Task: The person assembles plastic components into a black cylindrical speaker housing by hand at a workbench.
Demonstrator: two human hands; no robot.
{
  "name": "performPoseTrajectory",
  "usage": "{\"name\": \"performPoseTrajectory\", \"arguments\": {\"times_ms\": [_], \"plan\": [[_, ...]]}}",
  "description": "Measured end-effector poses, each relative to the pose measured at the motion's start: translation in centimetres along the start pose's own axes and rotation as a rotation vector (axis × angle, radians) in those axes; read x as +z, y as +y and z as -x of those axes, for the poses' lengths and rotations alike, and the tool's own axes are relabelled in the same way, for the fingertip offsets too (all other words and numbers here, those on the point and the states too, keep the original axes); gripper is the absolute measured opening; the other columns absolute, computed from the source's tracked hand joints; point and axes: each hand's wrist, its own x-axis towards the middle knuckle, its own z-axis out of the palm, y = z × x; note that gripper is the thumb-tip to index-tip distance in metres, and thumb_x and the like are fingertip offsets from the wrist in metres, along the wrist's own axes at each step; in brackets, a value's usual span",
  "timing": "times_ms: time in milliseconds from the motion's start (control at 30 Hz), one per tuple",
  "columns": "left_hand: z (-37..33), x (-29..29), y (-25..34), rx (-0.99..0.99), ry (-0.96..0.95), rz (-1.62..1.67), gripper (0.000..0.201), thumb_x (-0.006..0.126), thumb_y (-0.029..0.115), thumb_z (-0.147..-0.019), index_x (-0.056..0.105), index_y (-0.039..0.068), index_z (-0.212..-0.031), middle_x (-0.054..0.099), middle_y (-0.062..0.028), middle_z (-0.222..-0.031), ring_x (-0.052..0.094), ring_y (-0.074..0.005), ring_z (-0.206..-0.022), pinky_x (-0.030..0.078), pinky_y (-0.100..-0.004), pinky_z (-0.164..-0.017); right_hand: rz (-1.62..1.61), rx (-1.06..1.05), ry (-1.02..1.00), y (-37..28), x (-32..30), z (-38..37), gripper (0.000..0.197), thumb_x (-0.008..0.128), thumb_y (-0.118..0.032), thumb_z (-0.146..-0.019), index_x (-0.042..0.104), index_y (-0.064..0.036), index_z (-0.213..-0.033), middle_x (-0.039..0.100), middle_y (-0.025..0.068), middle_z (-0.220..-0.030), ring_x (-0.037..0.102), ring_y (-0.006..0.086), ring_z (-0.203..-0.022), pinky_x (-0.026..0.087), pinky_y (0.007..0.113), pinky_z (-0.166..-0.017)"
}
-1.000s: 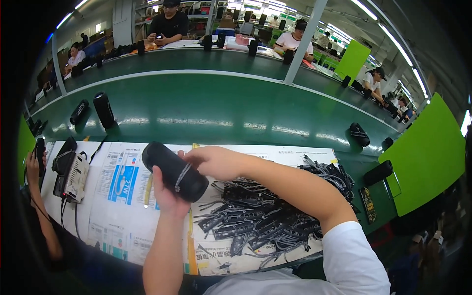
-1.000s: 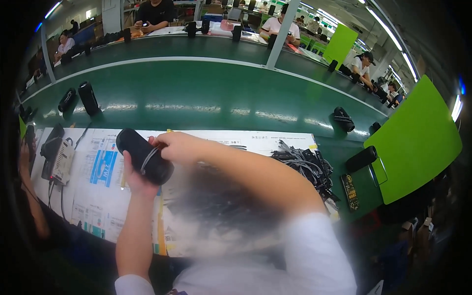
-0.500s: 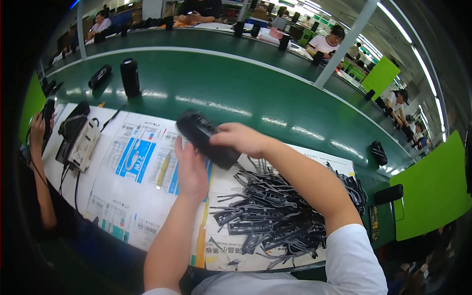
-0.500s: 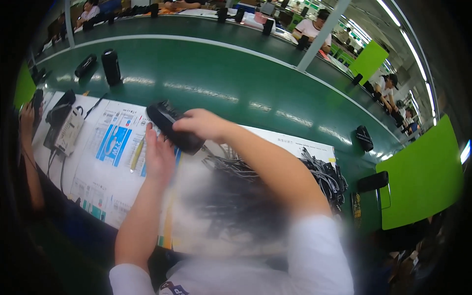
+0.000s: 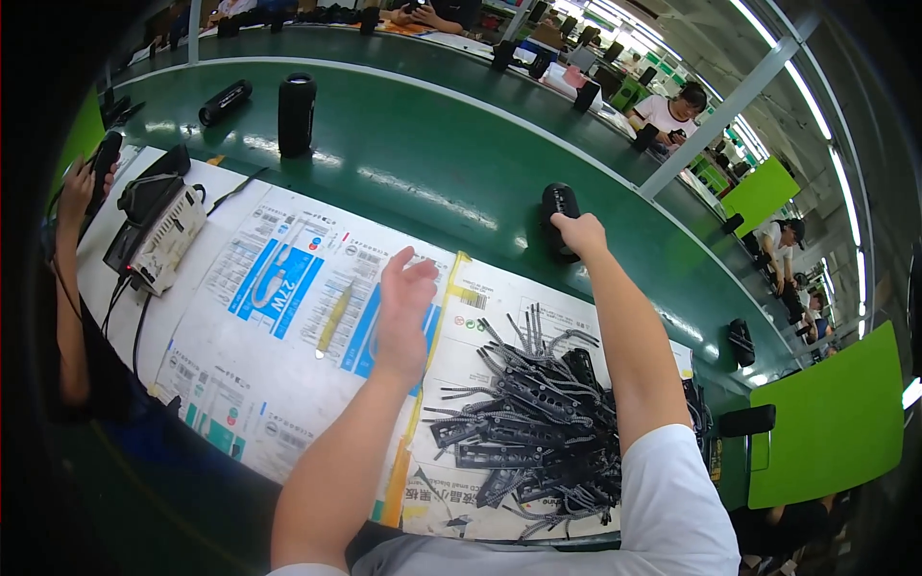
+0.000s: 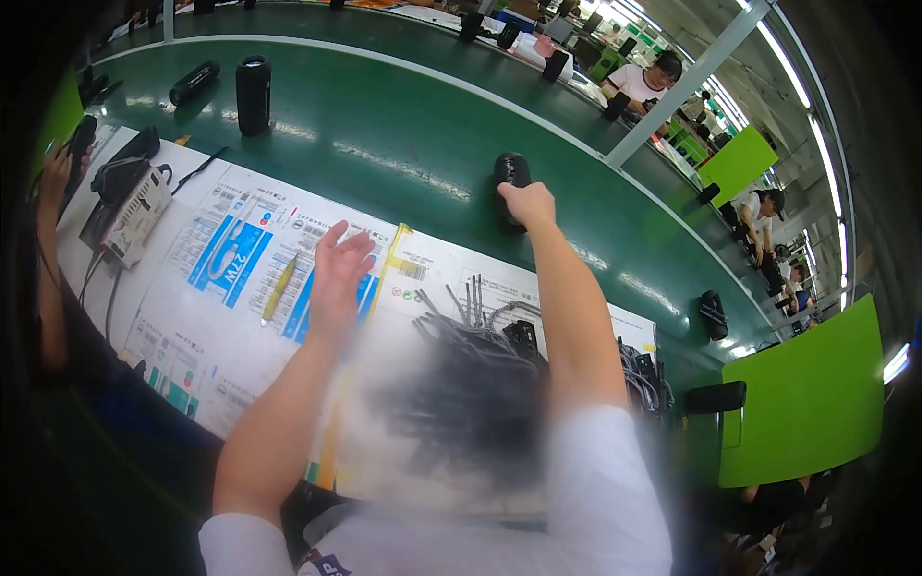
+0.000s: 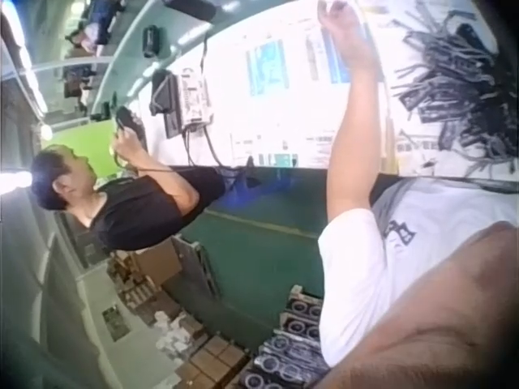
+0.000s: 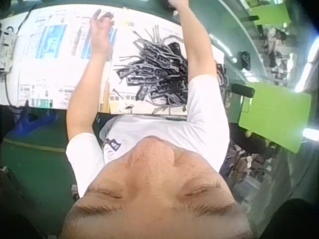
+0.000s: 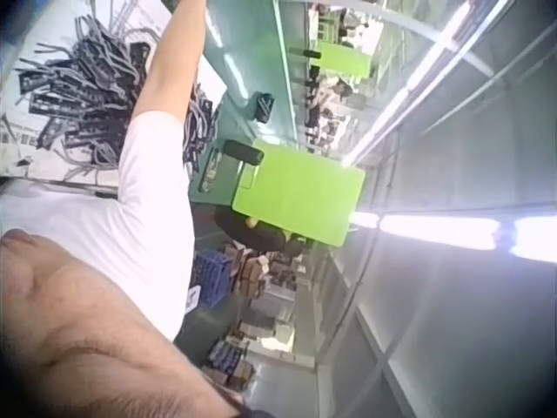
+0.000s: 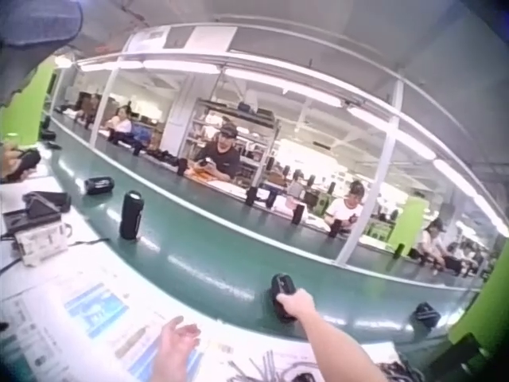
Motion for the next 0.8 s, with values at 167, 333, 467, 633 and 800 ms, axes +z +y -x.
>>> {"name": "performPoseTrajectory", "arguments": {"times_ms": [167,333,467,633,800], "plan": [[-0.1,0.3,-0.1,-0.012,-0.046,-0.003,0.052,0.053,0.02,-0.089,0.034,0.003,-0.135,0.046,-0.0124,-0.122,0.044,-0.0198,-0.115,0.033,-0.0313,-0.101,0.107,-0.002,-0.052,0.8,-0.6,-1.2,0.07,0.066,-0.053,-0.067,0.065,0.0104,-0.096,0.066,0.0245,-0.096,0.065,0.0337,-0.089,0.05,0.038,-0.079],[0.1,0.1,0.1,-0.012,-0.064,-0.028,0.048,0.052,0.017,-0.089,0.037,0.002,-0.132,0.05,-0.0118,-0.117,0.046,-0.0185,-0.111,0.036,-0.0302,-0.097,0.118,0.006,-0.095,0.8,-1.4,-0.2,0.081,0.07,-0.057,-0.065,0.059,0.0118,-0.105,0.064,0.0243,-0.103,0.064,0.0328,-0.094,0.051,0.037,-0.081],[0.1,-0.1,-0.3,-0.006,-0.099,-0.031,0.045,0.051,0.015,-0.089,0.038,0.001,-0.13,0.053,-0.0109,-0.113,0.048,-0.0174,-0.108,0.037,-0.0301,-0.096,0.117,0.003,-0.139,1.4,-2.2,1.0,0.086,0.071,-0.059,-0.065,0.054,0.0111,-0.113,0.063,0.0257,-0.107,0.063,0.0332,-0.099,0.051,0.036,-0.083],[0.2,0.4,0.4,0.004,-0.102,-0.082,0.042,0.052,0.003,-0.085,0.042,0.0,-0.125,0.054,-0.0098,-0.106,0.052,-0.0137,-0.096,0.042,-0.0266,-0.088,0.032,-0.302,-0.023,2.4,-4.8,3.3,0.073,0.07,-0.044,-0.072,0.052,0.0098,-0.117,0.061,0.025,-0.11,0.062,0.0312,-0.1,0.049,0.036,-0.085],[0.3,-0.2,-0.6,0.145,-0.127,-0.268,0.033,0.049,-0.008,-0.081,0.051,-0.001,-0.113,0.056,-0.008,-0.1,0.054,-0.0107,-0.086,0.045,-0.0236,-0.079,0.045,-0.639,-0.491,1.4,-8.6,13.2,0.026,0.067,-0.023,-0.081,0.067,-0.0031,-0.098,0.068,0.0107,-0.089,0.064,0.0204,-0.083,0.05,0.032,-0.075]]}}
